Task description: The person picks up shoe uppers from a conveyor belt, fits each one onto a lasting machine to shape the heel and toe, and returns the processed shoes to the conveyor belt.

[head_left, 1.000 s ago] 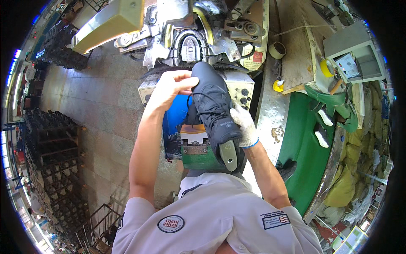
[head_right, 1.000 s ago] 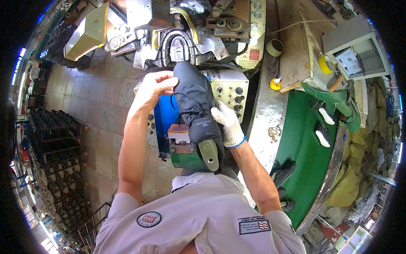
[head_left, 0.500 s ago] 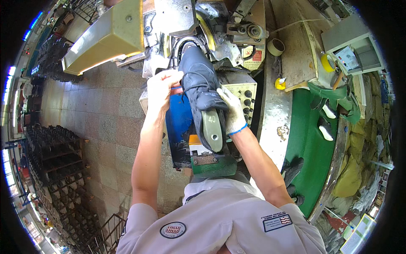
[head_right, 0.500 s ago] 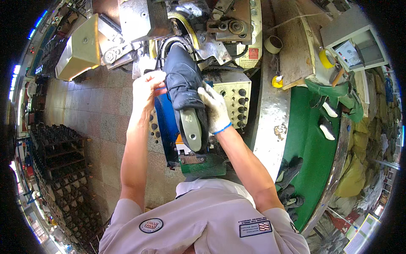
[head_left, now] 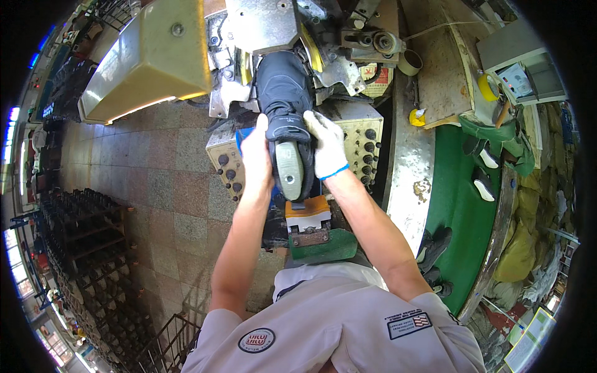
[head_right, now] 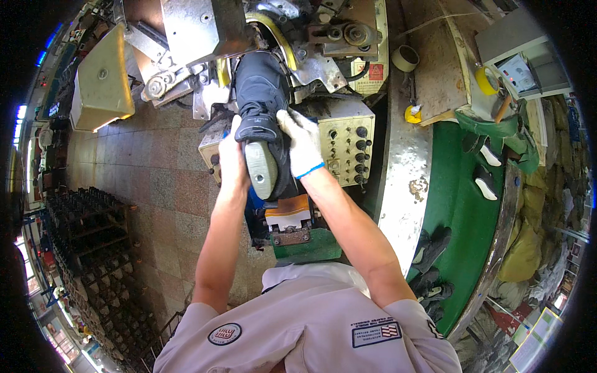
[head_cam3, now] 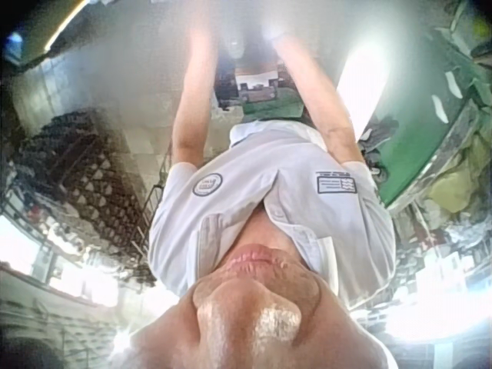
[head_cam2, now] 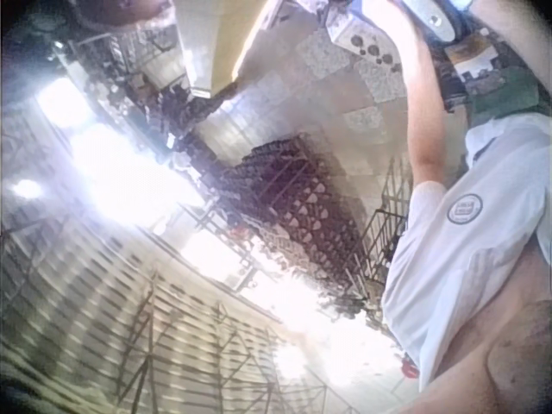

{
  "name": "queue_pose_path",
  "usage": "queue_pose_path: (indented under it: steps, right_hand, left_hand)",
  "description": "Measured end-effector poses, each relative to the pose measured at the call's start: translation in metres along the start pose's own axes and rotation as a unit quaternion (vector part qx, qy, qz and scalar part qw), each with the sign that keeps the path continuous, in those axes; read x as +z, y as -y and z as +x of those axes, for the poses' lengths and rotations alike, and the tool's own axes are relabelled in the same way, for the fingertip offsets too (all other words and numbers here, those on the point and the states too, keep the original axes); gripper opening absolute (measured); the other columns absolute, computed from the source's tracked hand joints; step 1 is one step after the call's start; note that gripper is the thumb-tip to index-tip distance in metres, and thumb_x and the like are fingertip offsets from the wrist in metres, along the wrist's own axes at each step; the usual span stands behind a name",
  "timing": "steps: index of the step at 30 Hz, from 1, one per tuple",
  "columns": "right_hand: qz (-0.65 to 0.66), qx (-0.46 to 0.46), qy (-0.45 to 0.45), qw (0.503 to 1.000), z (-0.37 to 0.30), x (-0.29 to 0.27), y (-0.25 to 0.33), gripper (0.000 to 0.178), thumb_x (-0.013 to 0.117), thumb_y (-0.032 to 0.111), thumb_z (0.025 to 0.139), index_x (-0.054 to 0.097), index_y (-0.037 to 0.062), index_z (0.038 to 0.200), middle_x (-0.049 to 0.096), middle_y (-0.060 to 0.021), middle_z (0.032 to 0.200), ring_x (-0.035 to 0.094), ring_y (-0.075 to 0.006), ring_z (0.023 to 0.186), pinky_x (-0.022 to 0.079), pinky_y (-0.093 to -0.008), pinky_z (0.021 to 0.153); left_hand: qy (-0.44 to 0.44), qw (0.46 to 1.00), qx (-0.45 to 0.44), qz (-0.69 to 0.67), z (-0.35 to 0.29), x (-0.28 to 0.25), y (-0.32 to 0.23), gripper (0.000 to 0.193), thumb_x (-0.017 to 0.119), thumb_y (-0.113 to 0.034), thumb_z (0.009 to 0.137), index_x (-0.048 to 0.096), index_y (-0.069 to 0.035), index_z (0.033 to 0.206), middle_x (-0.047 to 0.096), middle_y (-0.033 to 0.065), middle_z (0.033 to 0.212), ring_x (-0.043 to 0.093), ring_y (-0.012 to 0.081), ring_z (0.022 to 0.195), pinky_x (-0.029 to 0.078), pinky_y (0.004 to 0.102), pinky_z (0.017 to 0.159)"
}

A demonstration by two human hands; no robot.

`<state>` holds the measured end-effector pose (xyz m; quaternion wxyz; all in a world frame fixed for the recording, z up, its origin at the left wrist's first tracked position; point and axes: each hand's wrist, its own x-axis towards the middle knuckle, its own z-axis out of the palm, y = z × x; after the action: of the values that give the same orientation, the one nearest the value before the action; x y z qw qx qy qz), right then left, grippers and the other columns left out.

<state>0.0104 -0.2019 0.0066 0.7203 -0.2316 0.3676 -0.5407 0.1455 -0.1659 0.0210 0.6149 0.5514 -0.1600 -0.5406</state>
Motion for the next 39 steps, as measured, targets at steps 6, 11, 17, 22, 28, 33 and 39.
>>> queue_pose_path:
  steps: [6, 11, 17, 22, 28, 33, 39]
  right_hand:
    - [0.007, 0.008, -0.021, 1.0, 0.004, -0.002, 0.002, 0.021, 0.07, 0.017, 0.094, 0.071, -0.0007, 0.106, 0.069, -0.0028, 0.096, 0.063, -0.0119, 0.084, 0.051, -0.0268, 0.079]
    - [0.019, 0.003, -0.003, 1.0, 0.004, -0.001, 0.0, 0.019, 0.071, 0.019, 0.094, 0.072, 0.0012, 0.101, 0.069, -0.0013, 0.093, 0.062, -0.0109, 0.083, 0.051, -0.0272, 0.077]
    - [0.006, 0.019, 0.012, 1.0, 0.01, -0.014, 0.001, 0.019, 0.069, 0.02, 0.096, 0.072, 0.0019, 0.1, 0.068, -0.0011, 0.091, 0.061, -0.01, 0.082, 0.05, -0.0273, 0.076]
    - [-0.01, 0.005, -0.008, 1.0, 0.011, -0.011, -0.009, 0.022, 0.068, 0.023, 0.097, 0.072, 0.0014, 0.097, 0.067, 0.0001, 0.089, 0.059, -0.0089, 0.08, 0.049, -0.0265, 0.074]
    - [-0.038, -0.009, -0.034, 0.999, 0.006, -0.015, -0.014, 0.025, 0.068, 0.026, 0.097, 0.071, 0.0019, 0.092, 0.062, 0.0026, 0.084, 0.053, -0.0076, 0.075, 0.044, -0.0262, 0.07]
    - [-0.009, 0.013, -0.014, 1.0, 0.009, -0.024, -0.019, 0.025, 0.068, 0.026, 0.097, 0.071, 0.0011, 0.1, 0.065, 0.001, 0.09, 0.057, -0.0085, 0.079, 0.047, -0.0267, 0.073]
    - [0.027, -0.029, -0.03, 0.999, -0.003, 0.004, -0.012, 0.028, 0.069, 0.025, 0.096, 0.07, 0.0002, 0.108, 0.069, -0.0022, 0.096, 0.062, -0.0107, 0.085, 0.051, -0.0276, 0.078]
  left_hand:
    - [0.081, 0.988, -0.098, -0.084, -0.001, 0.003, 0.012, 0.058, 0.042, -0.058, 0.103, 0.071, -0.006, 0.104, 0.07, 0.0056, 0.095, 0.065, 0.0153, 0.083, 0.051, 0.0314, 0.081]
    - [0.082, 0.992, -0.082, -0.058, 0.005, 0.002, 0.012, 0.061, 0.043, -0.059, 0.103, 0.071, -0.005, 0.101, 0.07, 0.0052, 0.093, 0.064, 0.0151, 0.081, 0.051, 0.031, 0.079]
    - [0.058, 0.995, -0.056, -0.054, 0.009, 0.003, 0.03, 0.059, 0.045, -0.056, 0.103, 0.072, -0.004, 0.096, 0.069, 0.0035, 0.088, 0.062, 0.0137, 0.077, 0.05, 0.0315, 0.075]
    - [0.079, 0.994, -0.052, -0.061, 0.017, -0.004, 0.037, 0.059, 0.042, -0.056, 0.104, 0.071, -0.004, 0.099, 0.07, 0.0048, 0.09, 0.064, 0.0155, 0.078, 0.052, 0.0324, 0.077]
    - [0.069, 0.996, -0.031, -0.052, 0.011, -0.002, 0.038, 0.059, 0.042, -0.057, 0.103, 0.069, -0.005, 0.104, 0.071, 0.0078, 0.095, 0.067, 0.0185, 0.086, 0.053, 0.0346, 0.083]
    - [0.057, 0.997, -0.043, 0.027, 0.008, -0.004, 0.029, 0.062, 0.042, -0.058, 0.104, 0.072, -0.003, 0.097, 0.069, 0.004, 0.09, 0.062, 0.014, 0.08, 0.049, 0.0316, 0.079]
    - [0.077, 0.997, -0.024, 0.016, 0.014, -0.014, 0.025, 0.062, 0.046, -0.058, 0.102, 0.073, -0.003, 0.096, 0.069, 0.0038, 0.088, 0.061, 0.0137, 0.076, 0.05, 0.0314, 0.077]
